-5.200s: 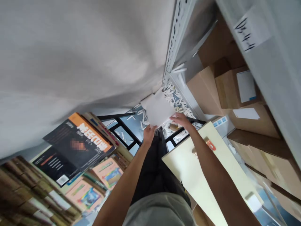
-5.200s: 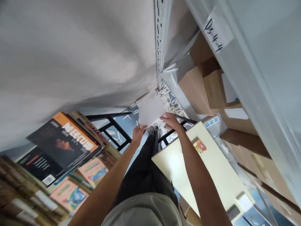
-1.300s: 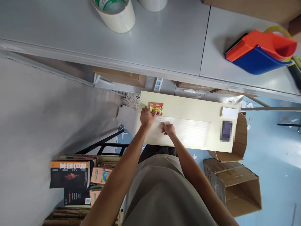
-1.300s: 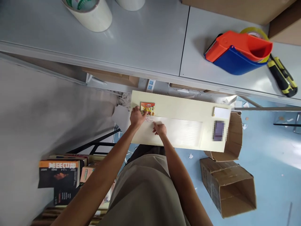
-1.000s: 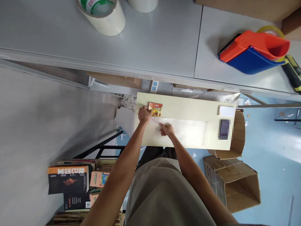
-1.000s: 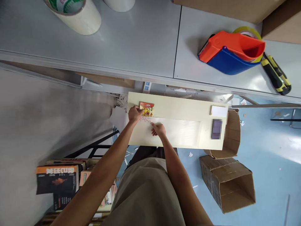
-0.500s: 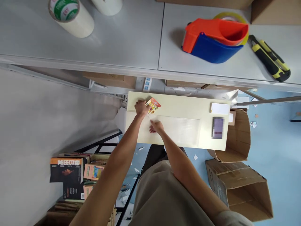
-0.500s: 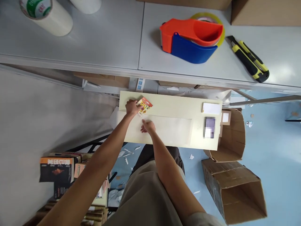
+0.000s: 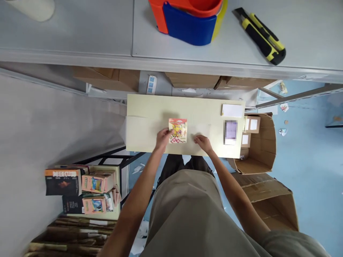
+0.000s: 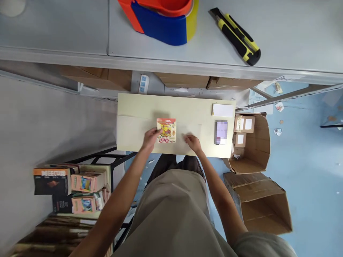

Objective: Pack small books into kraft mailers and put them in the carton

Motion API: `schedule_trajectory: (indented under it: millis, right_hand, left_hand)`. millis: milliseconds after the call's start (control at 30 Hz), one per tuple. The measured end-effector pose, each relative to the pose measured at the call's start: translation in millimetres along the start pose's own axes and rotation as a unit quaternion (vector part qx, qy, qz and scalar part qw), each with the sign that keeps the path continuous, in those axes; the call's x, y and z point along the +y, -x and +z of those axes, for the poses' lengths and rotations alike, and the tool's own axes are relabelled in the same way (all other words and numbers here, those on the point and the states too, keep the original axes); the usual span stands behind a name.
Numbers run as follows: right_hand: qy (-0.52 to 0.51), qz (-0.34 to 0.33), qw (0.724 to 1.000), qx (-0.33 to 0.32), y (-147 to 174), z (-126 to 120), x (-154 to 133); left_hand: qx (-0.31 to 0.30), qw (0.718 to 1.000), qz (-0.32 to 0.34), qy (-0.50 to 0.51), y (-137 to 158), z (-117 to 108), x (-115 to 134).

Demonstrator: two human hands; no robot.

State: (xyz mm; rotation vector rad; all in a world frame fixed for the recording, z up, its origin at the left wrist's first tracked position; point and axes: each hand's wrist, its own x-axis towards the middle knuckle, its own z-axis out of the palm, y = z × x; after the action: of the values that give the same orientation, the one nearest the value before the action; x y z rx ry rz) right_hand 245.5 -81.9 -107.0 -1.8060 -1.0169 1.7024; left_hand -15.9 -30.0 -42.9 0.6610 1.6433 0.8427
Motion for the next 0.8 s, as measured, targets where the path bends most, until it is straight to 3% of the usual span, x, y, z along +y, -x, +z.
schedule_trajectory:
  millis: [133, 233, 333, 500, 667, 800]
  right_hand:
    - [0.048, -0.025, 0.998, 0.018, 28.4, -39.0, 23.6]
    - [0.073, -0.029, 0.996, 0.030, 41.4, -51.1, 29.6]
    - [0.115, -0.033, 0.991, 0.059, 50.1, -56.2, 29.7]
    - [0.217, 0.022, 0.959, 0.183, 59.5, -59.7, 26.8]
    - [0.241, 0.067, 0.954, 0.165, 58.8, -56.1, 25.9]
    - [0.250, 0.018, 0.951, 0.180, 61.5, -50.6, 22.1]
  left_hand:
    - [-0.015, 0.997, -0.058, -0.044, 26.2, 60.2, -40.8]
    - [-0.007, 0.991, -0.055, -0.122, 24.6, 78.3, -54.1]
    - [-0.003, 0.977, -0.054, -0.204, 15.6, 78.6, -61.1]
    - [-0.019, 0.956, -0.045, -0.288, 7.7, 71.9, -67.4]
    - [-0.036, 0.943, -0.036, -0.328, 8.7, 72.1, -65.6]
    - [-0.035, 0.930, -0.019, -0.365, 11.4, 75.8, -63.6]
